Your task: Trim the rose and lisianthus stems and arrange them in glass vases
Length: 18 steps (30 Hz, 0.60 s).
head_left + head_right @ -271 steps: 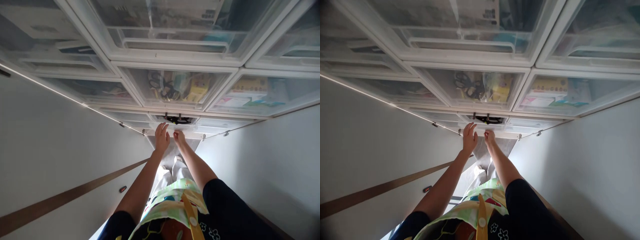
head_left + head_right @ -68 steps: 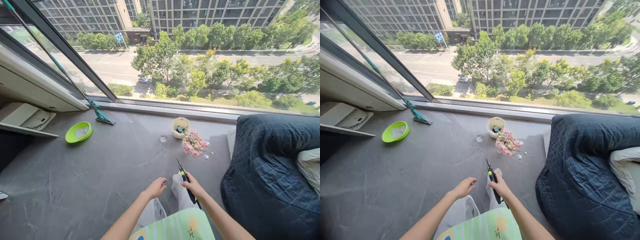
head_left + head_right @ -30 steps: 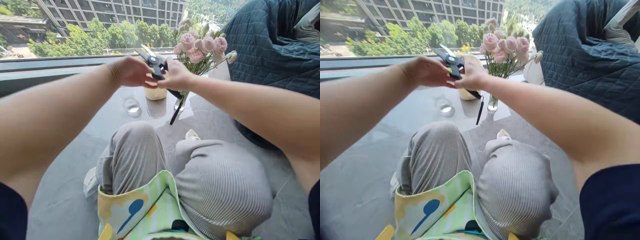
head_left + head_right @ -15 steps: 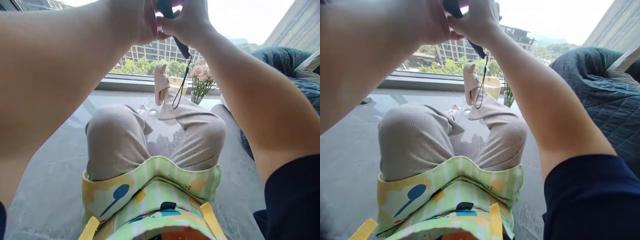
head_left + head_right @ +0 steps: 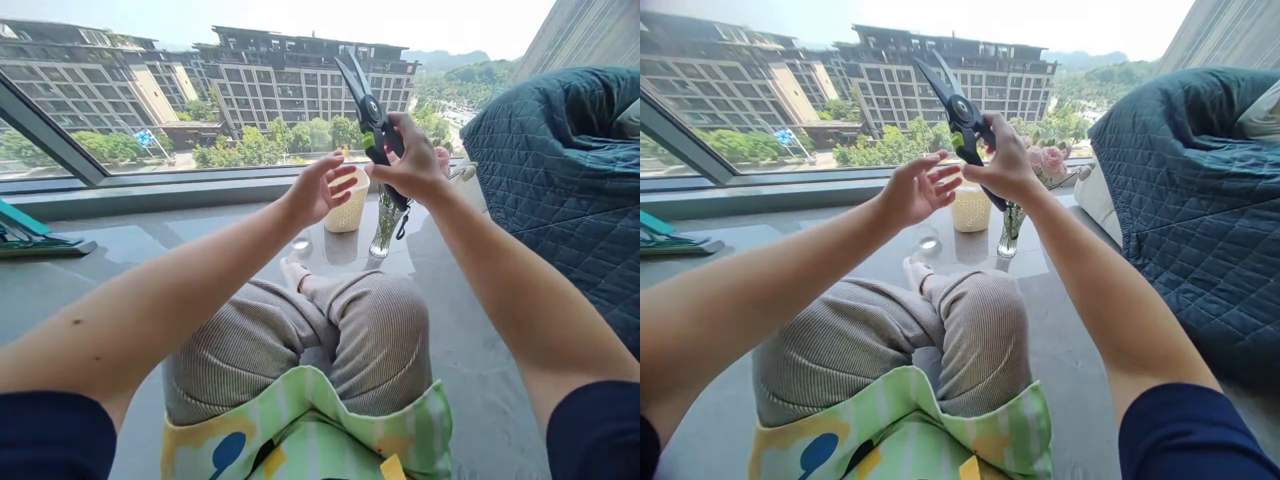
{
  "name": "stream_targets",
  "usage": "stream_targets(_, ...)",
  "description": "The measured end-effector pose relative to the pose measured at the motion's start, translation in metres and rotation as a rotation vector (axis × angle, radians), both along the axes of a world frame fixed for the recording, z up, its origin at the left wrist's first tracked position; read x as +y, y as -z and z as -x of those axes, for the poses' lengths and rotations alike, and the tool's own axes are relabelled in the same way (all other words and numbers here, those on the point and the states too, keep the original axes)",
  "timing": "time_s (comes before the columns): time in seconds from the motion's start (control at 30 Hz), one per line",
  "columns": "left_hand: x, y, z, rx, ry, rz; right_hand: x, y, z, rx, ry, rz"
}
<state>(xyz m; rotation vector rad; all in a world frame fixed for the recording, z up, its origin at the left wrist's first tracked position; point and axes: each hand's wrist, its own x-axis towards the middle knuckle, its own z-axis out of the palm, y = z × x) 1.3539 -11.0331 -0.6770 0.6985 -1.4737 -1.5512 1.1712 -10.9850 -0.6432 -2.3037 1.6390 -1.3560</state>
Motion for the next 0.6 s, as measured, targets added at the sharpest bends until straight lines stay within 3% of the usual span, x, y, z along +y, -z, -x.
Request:
stream_targets(0.17,-0.06,0.073,0.017,-0.237,-0.059,-0.049,0.033,0.028,0.077,0.003,0.004,-0.236)
stream_targets(0.3,-0.108,0.115,0.053,-0.433,0.003,0.147,0.069,0.061,0.133,0.025,0.091,-0.356)
stream_targets(0.47,-0.166,0.14,0.115,-0.605,0.018,0.351,0.085,0.101,0.173,0.112,0.18,-0.553)
stream_targets(0.6,-0.195,0.143,0.146,-0.648,0.072,0.457,0.075,0.111,0.169,0.159,0.248,-0.624)
